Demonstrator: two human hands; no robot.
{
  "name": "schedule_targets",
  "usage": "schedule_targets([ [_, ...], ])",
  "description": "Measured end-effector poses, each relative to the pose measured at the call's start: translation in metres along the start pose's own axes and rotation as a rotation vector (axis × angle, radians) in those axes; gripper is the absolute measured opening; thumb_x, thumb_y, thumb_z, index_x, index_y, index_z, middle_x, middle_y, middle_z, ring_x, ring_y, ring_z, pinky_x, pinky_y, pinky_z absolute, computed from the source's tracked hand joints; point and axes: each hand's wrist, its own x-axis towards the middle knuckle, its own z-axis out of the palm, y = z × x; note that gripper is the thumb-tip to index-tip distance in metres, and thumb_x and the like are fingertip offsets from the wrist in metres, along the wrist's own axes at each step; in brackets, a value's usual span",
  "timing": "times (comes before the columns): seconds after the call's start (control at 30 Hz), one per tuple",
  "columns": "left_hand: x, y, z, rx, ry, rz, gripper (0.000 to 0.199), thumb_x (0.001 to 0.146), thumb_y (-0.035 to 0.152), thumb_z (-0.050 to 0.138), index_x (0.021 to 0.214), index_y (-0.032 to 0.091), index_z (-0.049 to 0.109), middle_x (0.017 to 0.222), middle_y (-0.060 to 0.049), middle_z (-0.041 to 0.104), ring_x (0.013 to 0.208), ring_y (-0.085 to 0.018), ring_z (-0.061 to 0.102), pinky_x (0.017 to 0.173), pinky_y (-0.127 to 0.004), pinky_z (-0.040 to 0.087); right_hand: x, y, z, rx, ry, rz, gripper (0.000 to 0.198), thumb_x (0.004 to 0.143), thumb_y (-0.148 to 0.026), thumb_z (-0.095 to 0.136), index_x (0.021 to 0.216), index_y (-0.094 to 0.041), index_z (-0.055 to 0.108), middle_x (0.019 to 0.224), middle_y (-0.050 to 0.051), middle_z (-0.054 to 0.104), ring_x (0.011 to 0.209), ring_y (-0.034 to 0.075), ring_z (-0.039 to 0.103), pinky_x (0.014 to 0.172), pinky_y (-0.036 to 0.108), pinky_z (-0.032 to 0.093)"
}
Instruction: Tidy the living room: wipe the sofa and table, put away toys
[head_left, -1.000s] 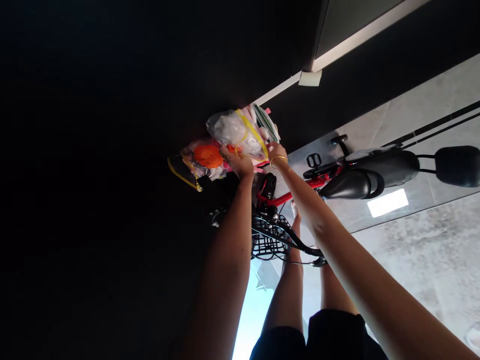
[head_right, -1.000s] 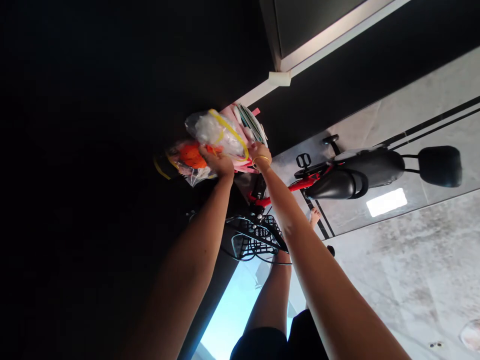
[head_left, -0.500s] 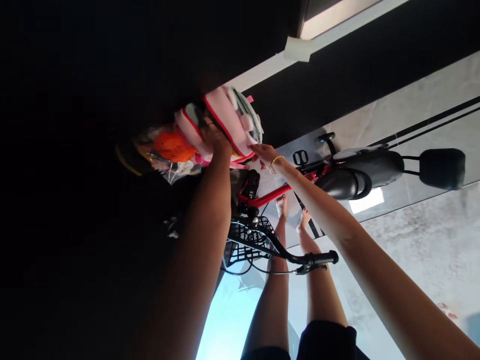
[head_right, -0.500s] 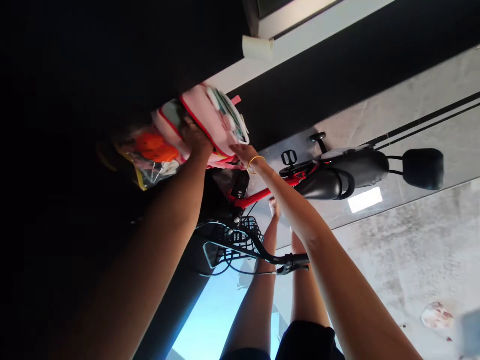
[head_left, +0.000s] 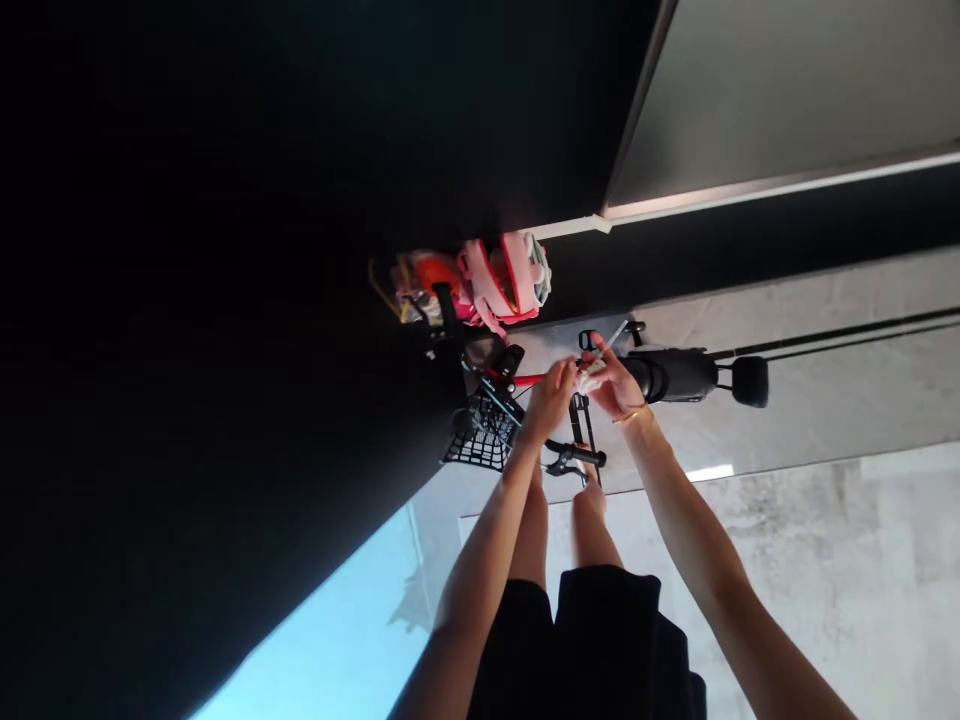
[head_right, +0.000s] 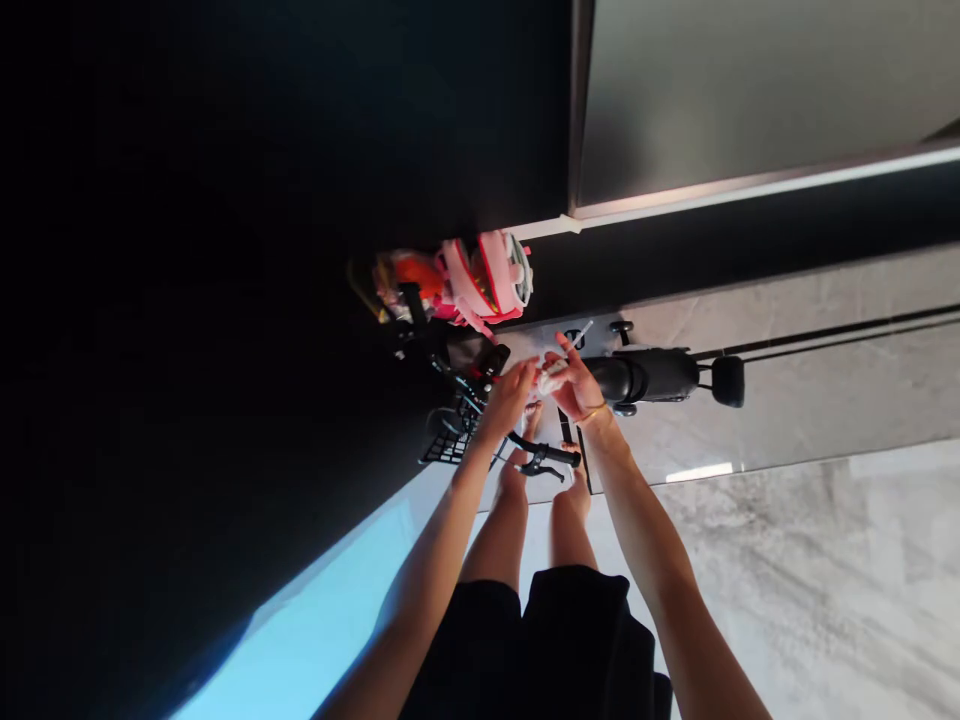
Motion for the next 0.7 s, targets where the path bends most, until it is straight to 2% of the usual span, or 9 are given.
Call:
schedule_targets([
  [0.03, -0.042, 0.016, 0.001, -0.059, -0.052, -0.041, 0.031, 0.103, 0.035, 0.04, 0.112, 0.02, 0.066, 0.09, -0.007, 0.073, 0.078, -0.019, 0.071, 0.071, -0.029, 0.057, -0.031, 0.002, 0.002, -0.012, -0.065, -0.019, 0.056, 0.068, -0.01, 0.062, 0.12, -0.032, 0.061, 0.085, -0.006, 0.067, 0.067, 0.012, 0.061, 0.059, 0.023, 0.053],
  [0.1, -0.121, 0.044, 0.002, -0.154, -0.048, -0.089, 0.034, 0.102, 0.037, 0.042, 0.123, 0.019, 0.06, 0.099, -0.009, 0.074, 0.084, -0.021, 0.072, 0.073, -0.031, 0.058, -0.093, 0.011, 0.009, -0.064, -0.157, -0.041, 0.057, 0.065, -0.009, 0.064, 0.118, -0.03, 0.063, 0.089, -0.005, 0.069, 0.072, 0.012, 0.062, 0.062, 0.024, 0.054],
  [0.2, -0.223, 0.07, -0.002, -0.173, 0.105, -0.129, 0.037, 0.098, 0.033, 0.05, 0.131, 0.017, 0.054, 0.104, -0.011, 0.074, 0.095, -0.023, 0.072, 0.08, -0.032, 0.058, -0.181, 0.04, 0.024, -0.18, -0.142, -0.064, 0.053, 0.066, -0.015, 0.068, 0.117, -0.028, 0.065, 0.092, -0.002, 0.071, 0.082, 0.014, 0.065, 0.071, 0.027, 0.056],
  [0.27, -0.281, 0.078, -0.012, -0.148, 0.195, -0.188, 0.036, 0.098, 0.03, 0.049, 0.132, 0.017, 0.054, 0.101, -0.01, 0.075, 0.092, -0.023, 0.073, 0.079, -0.031, 0.058, -0.231, 0.067, 0.036, -0.267, -0.1, -0.044, 0.053, 0.067, -0.02, 0.069, 0.12, -0.027, 0.064, 0.092, -0.001, 0.071, 0.081, 0.015, 0.065, 0.068, 0.027, 0.055],
  [0.37, -0.365, 0.08, -0.036, -0.044, 0.253, -0.246, 0.035, 0.098, 0.031, 0.05, 0.13, 0.017, 0.056, 0.103, -0.01, 0.075, 0.095, -0.023, 0.072, 0.083, -0.032, 0.056, -0.29, 0.11, 0.05, -0.386, -0.1, 0.066, 0.054, 0.066, -0.024, 0.067, 0.12, -0.024, 0.064, 0.078, -0.004, 0.066, 0.064, 0.011, 0.059, 0.056, 0.023, 0.05],
  [0.5, -0.48, 0.069, -0.062, 0.014, 0.337, -0.34, 0.034, 0.101, 0.037, 0.045, 0.121, 0.017, 0.063, 0.111, -0.012, 0.074, 0.106, -0.025, 0.071, 0.092, -0.034, 0.053, -0.345, 0.166, 0.07, -0.571, -0.269, 0.347, 0.052, 0.061, -0.023, 0.062, 0.113, -0.022, 0.065, 0.061, -0.009, 0.054, 0.045, 0.005, 0.043, 0.043, 0.016, 0.034],
  [0.6, -0.559, 0.057, -0.066, -0.052, 0.481, -0.486, 0.039, 0.101, 0.039, 0.044, 0.13, 0.018, 0.061, 0.119, -0.012, 0.073, 0.107, -0.026, 0.071, 0.093, -0.036, 0.053, -0.384, 0.206, 0.09, -0.744, -0.432, 0.571, 0.044, 0.065, -0.028, 0.063, 0.109, -0.021, 0.065, 0.057, -0.009, 0.051, 0.038, 0.003, 0.033, 0.036, 0.015, 0.021],
  [0.7, -0.63, 0.042, -0.058, -0.141, 0.623, -0.582, 0.04, 0.101, 0.037, 0.043, 0.133, 0.019, 0.06, 0.125, -0.012, 0.071, 0.109, -0.025, 0.07, 0.095, -0.036, 0.053, -0.433, 0.253, 0.106, -0.908, -0.594, 0.742, 0.036, 0.075, -0.043, 0.065, 0.103, -0.02, 0.065, 0.054, -0.009, 0.046, 0.035, 0.003, 0.03, 0.034, 0.016, 0.017],
])
